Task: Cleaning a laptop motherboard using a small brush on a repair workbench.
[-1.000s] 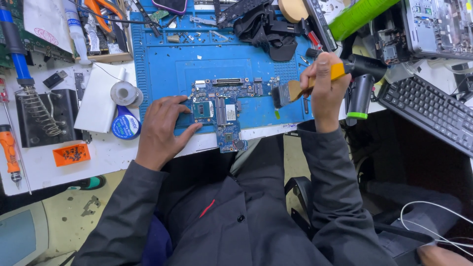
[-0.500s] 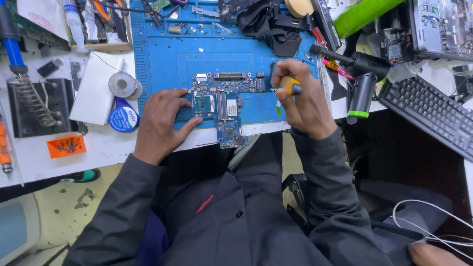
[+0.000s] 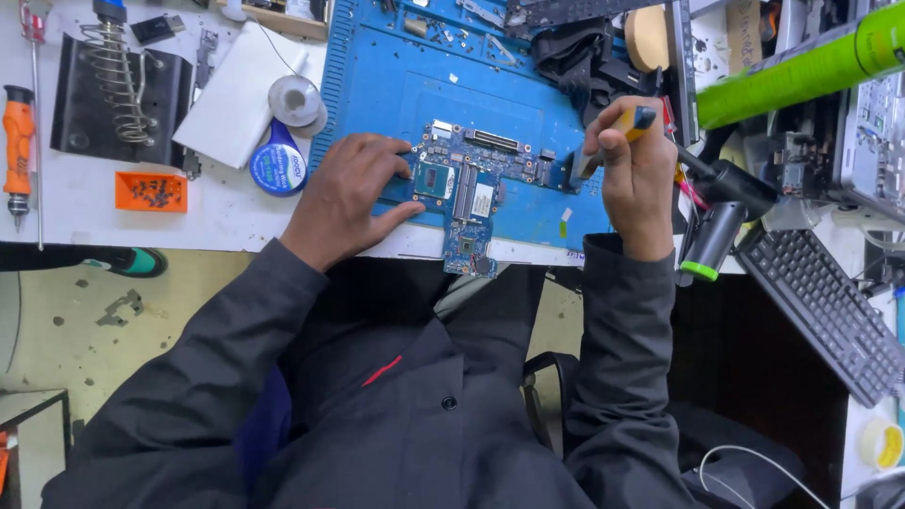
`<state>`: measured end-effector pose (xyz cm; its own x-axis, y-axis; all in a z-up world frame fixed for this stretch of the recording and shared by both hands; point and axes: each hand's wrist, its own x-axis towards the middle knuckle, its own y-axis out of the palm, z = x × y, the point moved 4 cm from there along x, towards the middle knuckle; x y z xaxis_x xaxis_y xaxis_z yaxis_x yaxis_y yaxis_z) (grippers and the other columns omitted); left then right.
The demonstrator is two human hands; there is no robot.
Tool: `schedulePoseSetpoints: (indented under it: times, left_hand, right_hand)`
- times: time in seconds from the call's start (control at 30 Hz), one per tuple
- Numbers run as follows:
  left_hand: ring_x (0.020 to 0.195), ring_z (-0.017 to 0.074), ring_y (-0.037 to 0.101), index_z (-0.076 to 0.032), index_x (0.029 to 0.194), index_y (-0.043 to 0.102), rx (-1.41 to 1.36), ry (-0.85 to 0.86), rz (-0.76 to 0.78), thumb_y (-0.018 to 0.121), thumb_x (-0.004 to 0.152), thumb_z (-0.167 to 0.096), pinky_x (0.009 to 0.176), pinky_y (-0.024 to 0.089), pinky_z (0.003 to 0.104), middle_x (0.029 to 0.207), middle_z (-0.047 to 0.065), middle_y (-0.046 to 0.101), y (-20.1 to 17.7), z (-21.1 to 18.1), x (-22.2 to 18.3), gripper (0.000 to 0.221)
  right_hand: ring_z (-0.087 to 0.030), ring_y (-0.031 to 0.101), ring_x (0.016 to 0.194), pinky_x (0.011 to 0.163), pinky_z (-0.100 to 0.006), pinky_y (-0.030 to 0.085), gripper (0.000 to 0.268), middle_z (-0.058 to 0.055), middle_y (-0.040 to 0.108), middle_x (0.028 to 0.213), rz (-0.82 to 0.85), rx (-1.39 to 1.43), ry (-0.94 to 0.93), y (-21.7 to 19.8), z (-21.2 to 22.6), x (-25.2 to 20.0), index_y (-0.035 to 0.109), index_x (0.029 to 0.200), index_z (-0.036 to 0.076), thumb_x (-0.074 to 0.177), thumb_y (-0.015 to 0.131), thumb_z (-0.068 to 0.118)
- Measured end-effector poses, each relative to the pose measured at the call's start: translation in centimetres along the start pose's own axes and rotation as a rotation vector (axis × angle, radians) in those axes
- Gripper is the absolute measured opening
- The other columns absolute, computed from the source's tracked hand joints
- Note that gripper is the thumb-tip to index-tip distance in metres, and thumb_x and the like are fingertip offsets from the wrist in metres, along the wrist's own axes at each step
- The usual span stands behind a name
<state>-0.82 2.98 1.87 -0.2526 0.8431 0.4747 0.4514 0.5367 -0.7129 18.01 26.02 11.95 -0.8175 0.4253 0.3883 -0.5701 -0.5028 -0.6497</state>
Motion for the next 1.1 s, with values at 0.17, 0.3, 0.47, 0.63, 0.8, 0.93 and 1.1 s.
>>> schedulePoseSetpoints:
  times: [0.17, 0.3, 0.47, 0.63, 0.8, 0.93, 1.1]
  left_hand:
    - [0.116, 0.037, 0.061, -0.003, 0.108, 0.064, 0.023, 0.1, 0.008, 0.087, 0.093, -0.028, 0.096, 0.05, 0.048, 0.128, 0.019, 0.068, -0.7, -0.9, 0.6, 0.038]
    - [0.118, 0.0368, 0.062, -0.004, 0.109, 0.064, 0.028, 0.082, 0.027, 0.087, 0.092, -0.028, 0.096, 0.05, 0.048, 0.128, 0.018, 0.069, -0.6, -1.0, 0.5, 0.038]
    - [0.119, 0.0362, 0.062, -0.004, 0.109, 0.065, 0.031, 0.057, 0.052, 0.084, 0.093, -0.031, 0.097, 0.049, 0.048, 0.129, 0.017, 0.069, -0.6, -1.2, 0.8, 0.037]
    - [0.12, 0.0351, 0.061, -0.006, 0.109, 0.064, 0.037, 0.021, 0.066, 0.082, 0.094, -0.033, 0.098, 0.048, 0.048, 0.129, 0.016, 0.068, -0.6, -1.2, 0.8, 0.036]
    - [0.122, 0.0347, 0.063, -0.01, 0.108, 0.067, -0.006, -0.012, 0.044, 0.087, 0.088, -0.028, 0.101, 0.05, 0.048, 0.128, 0.011, 0.07, 0.1, -0.3, 0.4, 0.034]
    - [0.122, 0.0351, 0.062, -0.01, 0.107, 0.068, -0.018, -0.037, 0.046, 0.087, 0.087, -0.029, 0.101, 0.05, 0.049, 0.127, 0.011, 0.07, 0.2, -0.3, 0.5, 0.034]
    - [0.122, 0.0361, 0.063, -0.01, 0.107, 0.068, -0.013, -0.05, 0.053, 0.088, 0.085, -0.029, 0.101, 0.051, 0.05, 0.127, 0.012, 0.07, 0.0, -0.7, 0.9, 0.035]
  right_hand:
    - [-0.017, 0.058, 0.064, 0.056, -0.028, 0.05, 0.051, -0.007, 0.06, 0.081, -0.001, 0.017, 0.094, -0.8, -0.3, -0.5, 0.048, 0.112, 0.005, 0.112, 0.038, 0.055]
    - [-0.017, 0.057, 0.066, 0.061, -0.03, 0.048, 0.048, -0.006, 0.059, 0.084, -0.043, -0.043, 0.039, -0.8, -0.4, -0.5, 0.049, 0.109, 0.005, 0.113, 0.038, 0.052]
    - [-0.015, 0.057, 0.062, 0.058, -0.029, 0.046, 0.05, -0.003, 0.06, 0.079, -0.005, -0.036, 0.106, -0.8, -0.8, -0.7, 0.05, 0.111, 0.006, 0.111, 0.036, 0.054]
    - [-0.017, 0.062, 0.066, 0.06, -0.03, 0.05, 0.046, -0.006, 0.065, 0.085, -0.067, -0.026, 0.05, -1.0, -1.5, -0.8, 0.051, 0.116, 0.006, 0.111, 0.04, 0.051]
    - [-0.018, 0.06, 0.055, 0.06, -0.03, 0.05, 0.046, -0.003, 0.063, 0.068, -0.145, 0.076, 0.047, -1.5, -1.5, -0.7, 0.059, 0.109, 0.01, 0.111, 0.044, 0.054]
    - [-0.017, 0.059, 0.055, 0.06, -0.031, 0.051, 0.045, -0.003, 0.064, 0.068, -0.152, 0.154, 0.055, -2.1, -2.5, -1.2, 0.06, 0.107, 0.009, 0.111, 0.043, 0.051]
    - [-0.017, 0.057, 0.053, 0.055, -0.028, 0.05, 0.047, -0.006, 0.065, 0.07, -0.305, 0.188, 0.067, -2.3, -3.7, -1.0, 0.059, 0.11, 0.008, 0.111, 0.041, 0.051]
